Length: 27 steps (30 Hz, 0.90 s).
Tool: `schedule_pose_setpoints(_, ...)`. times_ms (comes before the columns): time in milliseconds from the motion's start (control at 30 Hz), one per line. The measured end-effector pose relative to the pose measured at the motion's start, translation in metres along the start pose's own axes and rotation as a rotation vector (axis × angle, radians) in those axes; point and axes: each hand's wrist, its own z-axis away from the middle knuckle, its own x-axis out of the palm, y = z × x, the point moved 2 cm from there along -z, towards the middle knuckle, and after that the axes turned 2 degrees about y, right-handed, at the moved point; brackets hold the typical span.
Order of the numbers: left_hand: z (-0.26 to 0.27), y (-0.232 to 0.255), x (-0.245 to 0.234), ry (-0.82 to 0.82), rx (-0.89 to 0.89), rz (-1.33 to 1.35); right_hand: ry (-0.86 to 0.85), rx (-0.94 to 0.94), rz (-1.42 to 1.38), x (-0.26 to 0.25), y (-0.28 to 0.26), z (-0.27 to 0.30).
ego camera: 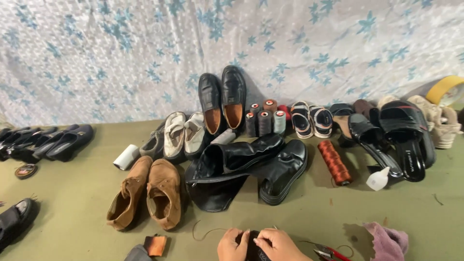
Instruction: The person uses a stitching awl and thread to sew the sole of a black shoe. They repeatedly pierce the shoe material with the awl and pull the thread through to secure the sole. The workspace contains various other shoes and spools of thread.
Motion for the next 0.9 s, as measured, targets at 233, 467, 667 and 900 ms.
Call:
schedule_pose_setpoints(233,-0.001,-0.007,0.007,0.042,0.033,0.036,0.002,0.051,0.021,-0.004,-0.016,0.007)
schedule_pose_setpoints(467,0.000,-0.002,0.004,-0.008,-0.025,0.004,-0.014,0.086,0.013,-0.004,-0.012,0.004)
schedule_pose_setpoints(667,-0.003,-0.009,0.011,-0.025,-0.047,0.009,-0.008,0.062,0.024,0.002,0.007,-0.003)
schedule_pose_setpoints(900,-0.003,-0.010,0.008,-0.011,-0.033,0.026,0.076,0.046,-0.034,0.006,0.012,-0.006)
